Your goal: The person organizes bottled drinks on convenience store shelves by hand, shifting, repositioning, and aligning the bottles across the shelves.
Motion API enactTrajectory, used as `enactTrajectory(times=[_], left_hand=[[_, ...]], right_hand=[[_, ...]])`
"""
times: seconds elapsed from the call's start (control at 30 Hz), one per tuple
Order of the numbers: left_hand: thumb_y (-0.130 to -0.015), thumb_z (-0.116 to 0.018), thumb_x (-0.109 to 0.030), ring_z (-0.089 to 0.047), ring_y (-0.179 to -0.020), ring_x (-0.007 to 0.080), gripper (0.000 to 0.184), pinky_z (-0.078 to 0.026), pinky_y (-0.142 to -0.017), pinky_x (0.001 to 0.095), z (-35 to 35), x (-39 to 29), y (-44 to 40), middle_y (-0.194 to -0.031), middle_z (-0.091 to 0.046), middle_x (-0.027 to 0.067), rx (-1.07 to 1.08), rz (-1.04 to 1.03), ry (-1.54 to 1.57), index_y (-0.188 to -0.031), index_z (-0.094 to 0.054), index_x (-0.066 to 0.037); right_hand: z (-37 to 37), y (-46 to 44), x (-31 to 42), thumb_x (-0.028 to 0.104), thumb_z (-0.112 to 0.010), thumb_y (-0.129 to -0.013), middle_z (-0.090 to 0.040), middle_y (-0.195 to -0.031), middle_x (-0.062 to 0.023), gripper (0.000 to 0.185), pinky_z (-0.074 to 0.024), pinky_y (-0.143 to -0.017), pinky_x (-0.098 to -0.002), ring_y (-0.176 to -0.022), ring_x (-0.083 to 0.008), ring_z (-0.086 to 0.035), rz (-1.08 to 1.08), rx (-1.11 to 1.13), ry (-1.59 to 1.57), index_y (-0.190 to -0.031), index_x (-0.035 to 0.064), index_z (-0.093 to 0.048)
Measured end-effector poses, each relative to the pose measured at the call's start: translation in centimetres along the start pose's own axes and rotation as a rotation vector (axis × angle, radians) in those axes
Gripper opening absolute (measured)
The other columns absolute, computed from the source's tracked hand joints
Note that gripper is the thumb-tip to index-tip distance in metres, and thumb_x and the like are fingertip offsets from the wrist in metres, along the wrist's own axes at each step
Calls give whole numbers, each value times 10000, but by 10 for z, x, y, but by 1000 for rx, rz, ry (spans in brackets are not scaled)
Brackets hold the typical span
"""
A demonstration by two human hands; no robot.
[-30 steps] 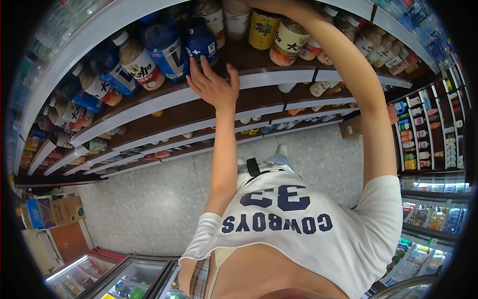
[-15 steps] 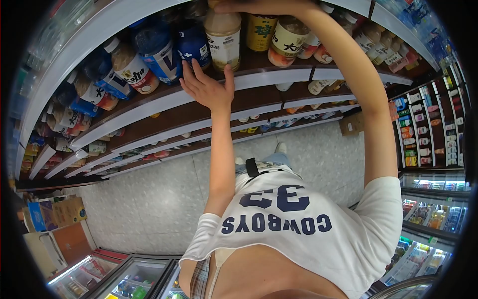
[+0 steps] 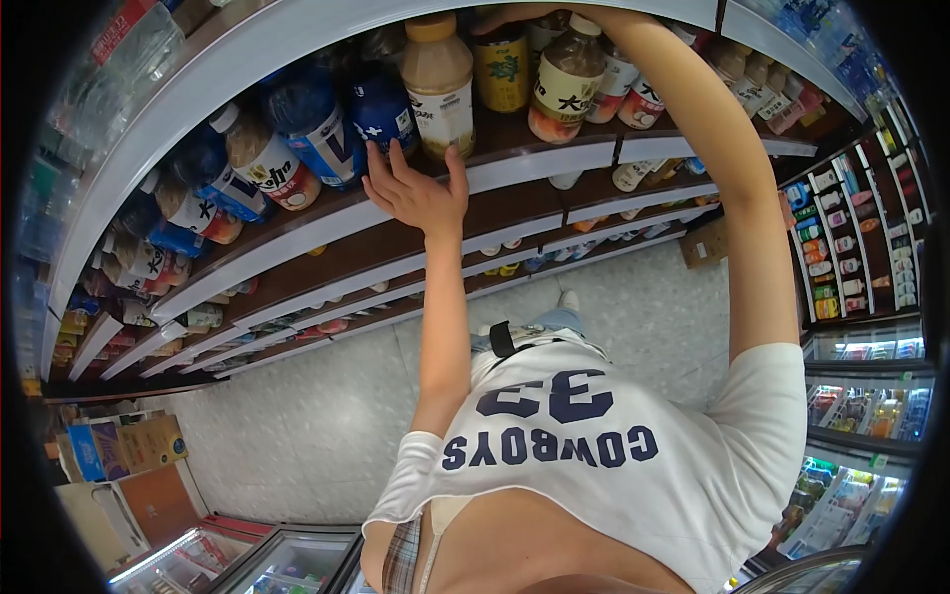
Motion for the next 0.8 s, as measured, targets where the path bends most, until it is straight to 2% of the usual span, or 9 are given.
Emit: enactTrajectory(times=[0.43,0.7,0.8], left_hand=[[-839,-607,-420,-453,-1277,365,678,-251,-1088,515,-3,6,5,-1386,-457,237,5,-12,40,-1344,-398,-18],[-753,-734,-442,-451,-1269,380,876,-287,-1074,546,5,-4,-7,-1374,-451,244,-27,49,73,-1365,-348,53],[-733,-768,-461,-456,-1259,387,927,-299,-1069,554,6,-4,-8,-1374,-447,242,-24,67,77,-1369,-341,61]], right_hand=[[0,-3,4,483,-649,-859,-650,-1088,-186,565,-476,-885,-393,-999,-312,-606,5,0,38,-1164,9,-617],[-19,-10,29,497,-647,-857,-645,-1100,-195,588,-473,-893,-398,-1009,-321,-603,99,-43,53,-1178,6,-608],[-12,-4,23,502,-646,-856,-643,-1104,-199,597,-471,-897,-400,-1013,-324,-602,67,-31,60,-1184,5,-604]])
Point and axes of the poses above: each hand's wrist, its own y-axis away from the middle knuckle, its own z-axis out of the back of the hand, x = y × z, the point moved 5 cm from there along -y, towards the middle knuckle
